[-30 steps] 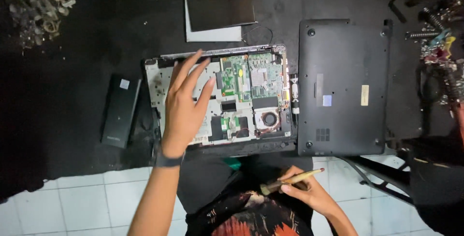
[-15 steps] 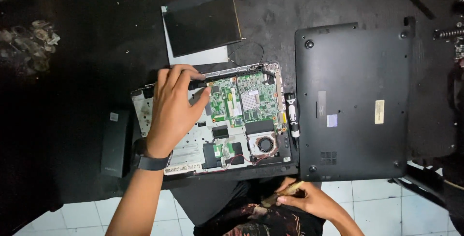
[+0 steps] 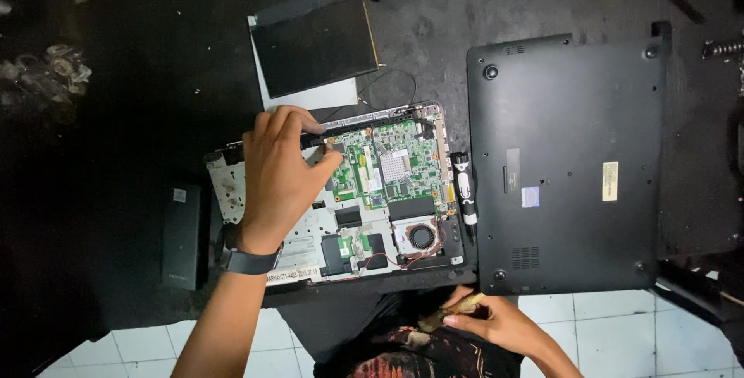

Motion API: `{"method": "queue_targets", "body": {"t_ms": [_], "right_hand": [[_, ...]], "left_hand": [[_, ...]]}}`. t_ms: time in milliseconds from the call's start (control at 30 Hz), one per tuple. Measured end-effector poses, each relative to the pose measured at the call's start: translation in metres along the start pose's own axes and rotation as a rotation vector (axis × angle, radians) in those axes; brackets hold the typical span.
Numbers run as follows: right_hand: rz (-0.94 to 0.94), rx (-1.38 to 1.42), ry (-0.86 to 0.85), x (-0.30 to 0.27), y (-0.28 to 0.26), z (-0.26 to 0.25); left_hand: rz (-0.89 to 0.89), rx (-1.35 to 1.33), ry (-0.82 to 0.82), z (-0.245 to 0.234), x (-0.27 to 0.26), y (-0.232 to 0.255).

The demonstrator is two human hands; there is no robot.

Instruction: The person installs a cooling fan into a disassembled laptop chassis, securing it with a screwdriver. They then use a brush to clean dust from the internal components and the chassis.

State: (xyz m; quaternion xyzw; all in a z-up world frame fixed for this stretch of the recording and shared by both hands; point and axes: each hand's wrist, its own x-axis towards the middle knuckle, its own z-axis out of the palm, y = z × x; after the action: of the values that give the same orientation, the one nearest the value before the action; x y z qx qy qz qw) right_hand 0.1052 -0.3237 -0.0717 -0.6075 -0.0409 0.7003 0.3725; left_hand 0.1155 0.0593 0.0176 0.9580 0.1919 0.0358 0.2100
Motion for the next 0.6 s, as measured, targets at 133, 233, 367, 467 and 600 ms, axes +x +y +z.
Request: {"method": "queue_targets", "body": {"t_ms": [133, 233, 367, 467, 600], "right_hand": [[-0.080, -0.010, 0.006, 0.000, 0.004, 0.000], [0.017, -0.027, 0.039, 0.000, 0.001, 0.000], [-0.066, -0.020, 0.015, 0.000, 0.001, 0.003], [-0.149, -0.063, 0.004, 0.003, 0.011, 0.005], [-0.424, -0.248, -0.008, -0.006, -0.007, 0.024]], "left_hand": [[-0.013, -0.005, -0.017, 0.000, 0.000, 0.001], [0.008, -0.018, -0.008, -0.001, 0.000, -0.001], [0.039, -0.042, -0.040, -0.010, -0.003, -0.004], [0.074, -0.059, -0.010, -0.020, -0.011, -0.002], [-0.067, -0.162, 0.114, -0.014, -0.039, -0.002]]}}
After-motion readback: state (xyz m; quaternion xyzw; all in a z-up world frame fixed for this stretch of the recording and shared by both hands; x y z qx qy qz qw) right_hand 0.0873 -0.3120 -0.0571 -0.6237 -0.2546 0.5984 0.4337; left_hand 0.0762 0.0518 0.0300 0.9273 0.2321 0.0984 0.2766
